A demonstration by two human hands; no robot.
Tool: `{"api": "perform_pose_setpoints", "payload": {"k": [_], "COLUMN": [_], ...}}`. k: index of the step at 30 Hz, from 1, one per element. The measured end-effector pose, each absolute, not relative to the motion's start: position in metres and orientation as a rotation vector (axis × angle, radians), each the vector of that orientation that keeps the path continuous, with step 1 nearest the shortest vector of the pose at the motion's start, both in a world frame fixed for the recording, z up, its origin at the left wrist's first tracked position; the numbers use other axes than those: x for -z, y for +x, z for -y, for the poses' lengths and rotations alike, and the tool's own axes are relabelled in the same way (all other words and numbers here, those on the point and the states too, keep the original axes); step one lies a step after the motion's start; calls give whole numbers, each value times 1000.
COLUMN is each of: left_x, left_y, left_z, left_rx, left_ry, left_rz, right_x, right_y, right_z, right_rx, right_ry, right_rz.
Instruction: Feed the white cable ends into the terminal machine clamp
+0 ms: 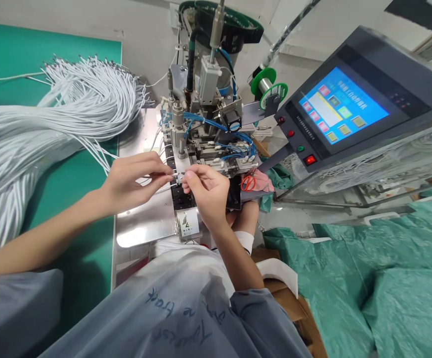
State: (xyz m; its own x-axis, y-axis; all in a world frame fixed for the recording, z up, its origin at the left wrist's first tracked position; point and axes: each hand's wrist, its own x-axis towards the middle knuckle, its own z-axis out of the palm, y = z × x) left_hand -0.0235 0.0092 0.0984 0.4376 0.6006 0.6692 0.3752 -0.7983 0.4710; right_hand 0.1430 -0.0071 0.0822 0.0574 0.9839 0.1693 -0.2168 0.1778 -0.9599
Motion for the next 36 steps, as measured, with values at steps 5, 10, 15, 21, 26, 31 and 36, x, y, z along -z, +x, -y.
{"api": "perform_pose_setpoints", "payload": {"k": [5,10,15,21,26,31,36], "left_x": [-101,-100,-95,-92,-93,-91,-89], "left_y": [-23,-22,-18,-15,-14,-14,-14], "left_z": [-11,-13,-13,-12,-15,-18,-19], "left_rx": [-1179,-1058,-1090,-1049,-968,-934,-915], "left_ry": [2316,2139,2009,1739,1501,1372,1333], "left_rz": [-813,-804,-800,-759,-720,-650,-635], "right_x": [-87,-92,-91,-89,-91,-91,-90], "right_y": [141,143,144,143,140,138,135], "right_z": [9,7,5,5,7,10,13], "right_rx": [-1093,-1040,-967,-965,-990,-992,-971], "right_ry": [-981,-1037,-1037,-1055,-1082,-1083,-1115], "right_rz": [1114,1189,1268,1274,1250,1199,1175]}}
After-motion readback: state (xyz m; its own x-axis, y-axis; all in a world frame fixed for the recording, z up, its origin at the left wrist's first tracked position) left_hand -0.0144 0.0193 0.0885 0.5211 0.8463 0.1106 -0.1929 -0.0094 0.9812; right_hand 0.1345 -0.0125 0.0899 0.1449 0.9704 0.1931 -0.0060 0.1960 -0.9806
